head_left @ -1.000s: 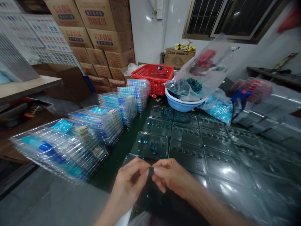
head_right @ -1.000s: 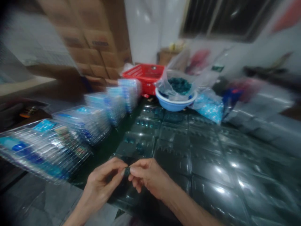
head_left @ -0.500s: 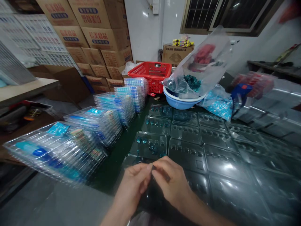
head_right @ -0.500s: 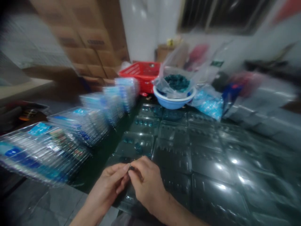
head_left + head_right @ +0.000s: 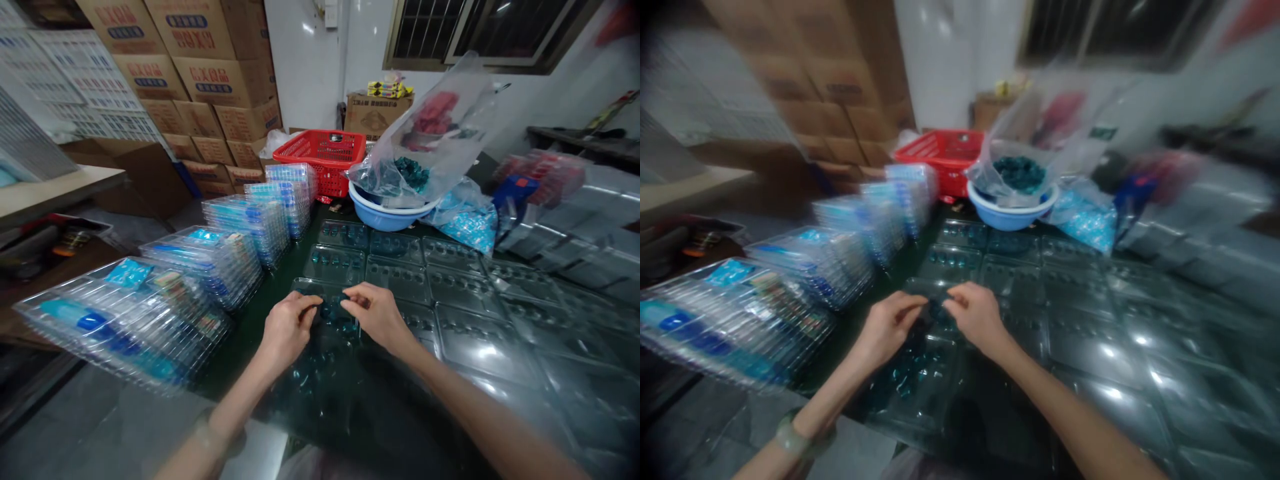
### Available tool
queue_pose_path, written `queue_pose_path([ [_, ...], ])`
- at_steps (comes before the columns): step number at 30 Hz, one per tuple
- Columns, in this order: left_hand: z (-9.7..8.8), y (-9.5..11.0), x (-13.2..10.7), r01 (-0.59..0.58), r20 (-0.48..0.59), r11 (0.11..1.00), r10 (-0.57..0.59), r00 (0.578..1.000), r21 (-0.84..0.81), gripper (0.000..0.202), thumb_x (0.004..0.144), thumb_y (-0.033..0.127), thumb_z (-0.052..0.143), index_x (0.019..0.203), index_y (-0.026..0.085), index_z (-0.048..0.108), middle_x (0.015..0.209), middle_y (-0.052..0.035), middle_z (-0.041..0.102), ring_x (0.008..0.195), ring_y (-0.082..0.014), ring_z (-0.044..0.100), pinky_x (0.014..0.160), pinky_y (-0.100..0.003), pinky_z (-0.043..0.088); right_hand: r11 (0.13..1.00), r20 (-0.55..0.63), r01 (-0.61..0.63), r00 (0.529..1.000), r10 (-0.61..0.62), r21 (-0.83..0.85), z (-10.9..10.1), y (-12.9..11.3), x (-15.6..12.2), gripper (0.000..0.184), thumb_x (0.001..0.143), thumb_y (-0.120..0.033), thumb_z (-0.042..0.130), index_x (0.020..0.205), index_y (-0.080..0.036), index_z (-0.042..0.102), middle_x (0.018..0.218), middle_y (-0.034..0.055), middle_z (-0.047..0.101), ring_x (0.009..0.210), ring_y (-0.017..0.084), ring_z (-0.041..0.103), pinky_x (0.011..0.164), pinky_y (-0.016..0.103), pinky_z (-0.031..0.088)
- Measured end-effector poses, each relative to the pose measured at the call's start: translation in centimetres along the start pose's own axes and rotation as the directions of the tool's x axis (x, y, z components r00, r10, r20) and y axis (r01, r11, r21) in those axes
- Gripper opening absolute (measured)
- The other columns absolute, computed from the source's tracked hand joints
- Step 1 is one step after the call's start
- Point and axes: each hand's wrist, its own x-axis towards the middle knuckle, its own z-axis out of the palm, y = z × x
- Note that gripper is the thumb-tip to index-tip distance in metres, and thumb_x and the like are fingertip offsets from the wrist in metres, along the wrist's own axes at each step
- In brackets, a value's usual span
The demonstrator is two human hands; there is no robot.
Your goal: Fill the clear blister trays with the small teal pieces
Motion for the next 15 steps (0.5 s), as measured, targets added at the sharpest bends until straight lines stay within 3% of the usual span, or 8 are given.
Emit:
queue_pose_path([
  [3, 1.0, -0.1, 1.2, -0.058, 0.112, 0.982, 0.038, 0.993, 0.182, 0.027, 0.076, 0.017, 0.049, 0.096, 0.026, 0.063, 0.086, -0.0044, 0.059, 0.074, -0.0189, 0.059, 0.064, -0.028, 0.043, 0.998, 0.023, -0.002, 1.000, 0.003, -0.066, 0.3, 1.7, 1.9, 0.016, 0.073, -0.023, 0.056, 0.086, -0.017, 0.065, 0.073, 0.0031, 0.063, 0.068, 0.016, 0.056, 0.063, 0.026, 0.041],
  [8, 2.4, 0.6, 2.3, -0.108, 0.215, 0.931, 0.033, 0.976, 0.349, 0.025, 0.075, 0.014, 0.045, 0.091, 0.020, 0.063, 0.079, -0.0072, 0.057, 0.063, -0.0198, 0.059, 0.057, -0.030, 0.042, 0.997, 0.072, 0.007, 0.997, -0.002, -0.079, 0.8, 2.5, 2.8, 0.017, 0.072, -0.023, 0.057, 0.086, -0.018, 0.065, 0.073, 0.0024, 0.065, 0.067, 0.016, 0.057, 0.062, 0.025, 0.041],
  [12, 0.4, 1.8, 1.0, -0.143, 0.210, 0.917, 0.067, 0.975, 0.373, 0.027, 0.081, 0.018, 0.039, 0.099, 0.019, 0.058, 0.084, -0.0073, 0.055, 0.069, -0.0185, 0.058, 0.061, -0.029, 0.043, 0.994, 0.092, 0.015, 0.996, -0.005, -0.107, 1.3, 2.5, 3.2, 0.018, 0.072, -0.024, 0.058, 0.087, -0.018, 0.065, 0.076, 0.0023, 0.065, 0.069, 0.016, 0.058, 0.063, 0.025, 0.041],
  [15, -1.3, 2.9, -1.8, -0.271, 0.260, 0.931, 0.206, 0.943, 0.245, 0.027, 0.083, 0.021, 0.037, 0.101, 0.023, 0.057, 0.084, -0.0049, 0.054, 0.071, -0.0157, 0.057, 0.064, -0.025, 0.042, 0.989, 0.127, 0.045, 0.992, -0.027, -0.143, 2.0, 2.2, 3.6, 0.019, 0.073, -0.025, 0.057, 0.089, -0.019, 0.065, 0.078, 0.0019, 0.065, 0.070, 0.014, 0.058, 0.065, 0.023, 0.041],
])
